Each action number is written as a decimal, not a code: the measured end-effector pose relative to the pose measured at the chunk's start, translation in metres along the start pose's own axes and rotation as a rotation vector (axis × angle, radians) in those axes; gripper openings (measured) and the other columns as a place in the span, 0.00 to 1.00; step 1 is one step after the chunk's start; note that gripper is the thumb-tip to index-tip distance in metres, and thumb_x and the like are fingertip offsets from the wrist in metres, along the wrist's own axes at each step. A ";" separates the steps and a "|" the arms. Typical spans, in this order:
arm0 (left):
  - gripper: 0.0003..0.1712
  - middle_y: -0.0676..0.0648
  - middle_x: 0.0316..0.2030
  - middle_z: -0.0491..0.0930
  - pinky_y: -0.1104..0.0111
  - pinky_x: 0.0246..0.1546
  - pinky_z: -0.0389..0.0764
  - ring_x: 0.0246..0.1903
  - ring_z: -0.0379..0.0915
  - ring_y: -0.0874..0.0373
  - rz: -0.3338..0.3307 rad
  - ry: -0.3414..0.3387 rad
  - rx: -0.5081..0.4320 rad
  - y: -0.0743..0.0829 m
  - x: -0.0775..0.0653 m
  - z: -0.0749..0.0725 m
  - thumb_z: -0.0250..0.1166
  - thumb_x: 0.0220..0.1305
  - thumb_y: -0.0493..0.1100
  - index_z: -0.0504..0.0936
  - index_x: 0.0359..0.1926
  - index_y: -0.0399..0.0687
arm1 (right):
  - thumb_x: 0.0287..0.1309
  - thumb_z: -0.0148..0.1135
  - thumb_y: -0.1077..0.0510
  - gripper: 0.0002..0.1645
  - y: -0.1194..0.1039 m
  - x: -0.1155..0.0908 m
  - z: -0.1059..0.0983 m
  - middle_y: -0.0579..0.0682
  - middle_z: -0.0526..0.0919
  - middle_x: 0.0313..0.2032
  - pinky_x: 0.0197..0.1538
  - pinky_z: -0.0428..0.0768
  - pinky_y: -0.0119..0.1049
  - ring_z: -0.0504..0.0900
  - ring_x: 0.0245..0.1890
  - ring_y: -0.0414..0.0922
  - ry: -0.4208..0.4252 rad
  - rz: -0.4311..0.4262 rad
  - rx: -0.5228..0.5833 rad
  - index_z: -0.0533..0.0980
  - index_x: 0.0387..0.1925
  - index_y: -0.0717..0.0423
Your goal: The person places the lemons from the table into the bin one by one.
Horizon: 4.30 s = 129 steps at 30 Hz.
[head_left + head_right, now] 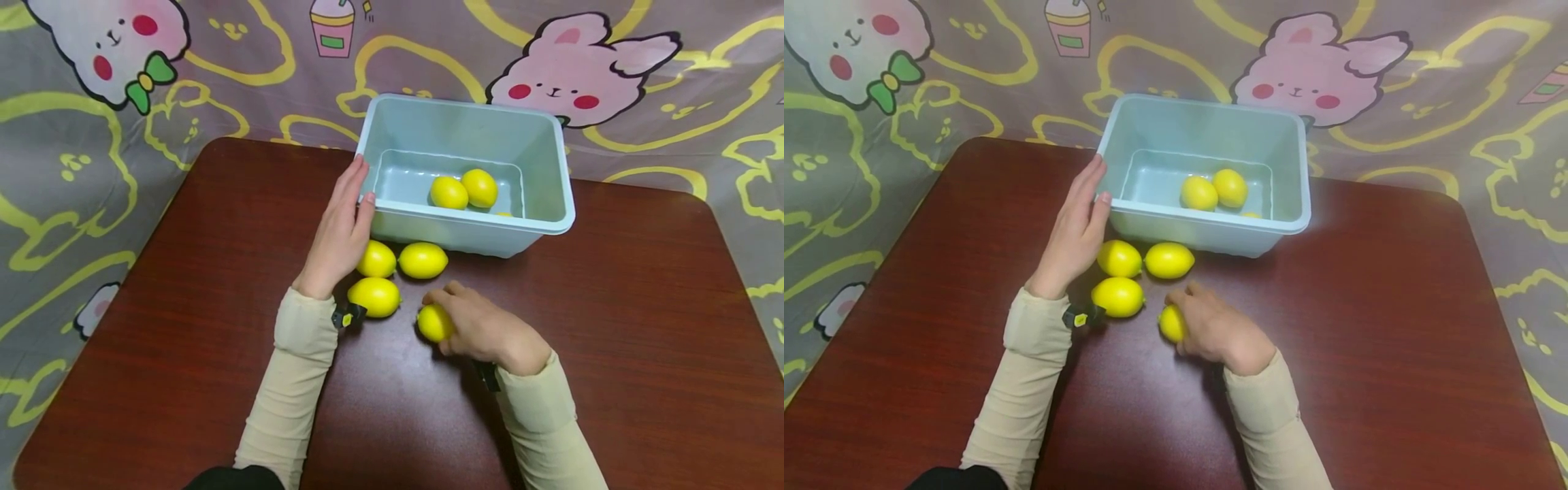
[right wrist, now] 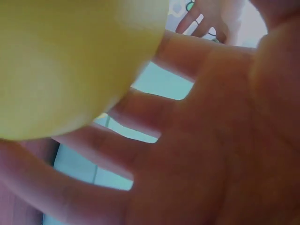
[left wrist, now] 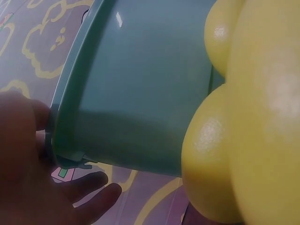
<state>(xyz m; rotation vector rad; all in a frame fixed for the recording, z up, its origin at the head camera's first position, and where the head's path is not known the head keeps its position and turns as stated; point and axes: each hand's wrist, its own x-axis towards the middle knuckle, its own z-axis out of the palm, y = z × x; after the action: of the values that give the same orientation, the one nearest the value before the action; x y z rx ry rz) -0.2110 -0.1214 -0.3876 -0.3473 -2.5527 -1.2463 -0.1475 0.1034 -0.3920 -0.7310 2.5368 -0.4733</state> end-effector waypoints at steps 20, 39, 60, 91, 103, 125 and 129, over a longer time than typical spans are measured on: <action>0.29 0.48 0.75 0.51 0.63 0.72 0.55 0.73 0.52 0.56 0.007 0.005 0.004 0.000 0.000 0.000 0.44 0.76 0.46 0.57 0.73 0.39 | 0.41 0.73 0.53 0.38 0.003 -0.007 -0.012 0.46 0.73 0.50 0.44 0.70 0.38 0.68 0.46 0.45 0.254 -0.188 -0.025 0.74 0.59 0.42; 0.29 0.48 0.75 0.51 0.62 0.72 0.55 0.73 0.51 0.56 0.011 0.009 0.004 -0.001 0.000 0.001 0.44 0.76 0.47 0.58 0.72 0.39 | 0.45 0.70 0.53 0.35 0.008 -0.014 -0.021 0.48 0.70 0.50 0.46 0.72 0.39 0.67 0.48 0.46 0.459 -0.303 -0.057 0.75 0.59 0.45; 0.29 0.48 0.75 0.50 0.63 0.72 0.55 0.73 0.51 0.56 0.014 0.007 -0.004 -0.001 0.000 0.002 0.44 0.76 0.46 0.57 0.72 0.39 | 0.46 0.65 0.58 0.33 0.020 -0.019 -0.032 0.56 0.68 0.49 0.40 0.73 0.37 0.68 0.50 0.49 0.721 -0.372 -0.081 0.76 0.59 0.45; 0.29 0.46 0.75 0.51 0.63 0.72 0.55 0.73 0.51 0.55 0.014 0.010 0.001 -0.001 0.001 0.002 0.44 0.76 0.46 0.57 0.72 0.37 | 0.47 0.65 0.52 0.30 0.034 -0.028 -0.051 0.65 0.74 0.52 0.55 0.69 0.32 0.73 0.54 0.57 1.183 -0.222 0.085 0.77 0.55 0.57; 0.30 0.47 0.75 0.50 0.63 0.72 0.55 0.73 0.51 0.56 0.004 0.002 -0.004 -0.001 0.001 0.002 0.43 0.76 0.46 0.56 0.73 0.38 | 0.44 0.67 0.57 0.27 0.028 -0.026 -0.056 0.65 0.77 0.52 0.61 0.70 0.38 0.73 0.55 0.58 1.407 -0.211 0.199 0.75 0.47 0.67; 0.29 0.47 0.75 0.51 0.64 0.73 0.54 0.73 0.50 0.56 0.003 0.006 0.005 -0.001 0.001 0.002 0.44 0.76 0.45 0.57 0.72 0.38 | 0.49 0.71 0.66 0.27 0.039 -0.018 -0.057 0.54 0.78 0.59 0.65 0.71 0.38 0.76 0.59 0.50 1.445 -0.156 0.215 0.76 0.53 0.64; 0.29 0.47 0.75 0.50 0.64 0.73 0.54 0.73 0.50 0.56 -0.001 0.004 0.003 0.000 0.001 0.002 0.43 0.76 0.46 0.56 0.73 0.38 | 0.50 0.70 0.64 0.26 0.042 -0.015 -0.055 0.54 0.78 0.59 0.66 0.70 0.39 0.75 0.60 0.49 1.460 -0.148 0.216 0.76 0.53 0.64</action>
<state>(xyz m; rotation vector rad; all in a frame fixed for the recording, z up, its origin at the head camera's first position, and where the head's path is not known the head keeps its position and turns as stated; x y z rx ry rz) -0.2124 -0.1201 -0.3888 -0.3419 -2.5518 -1.2417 -0.1818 0.1566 -0.3591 -0.5408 3.5521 -1.8255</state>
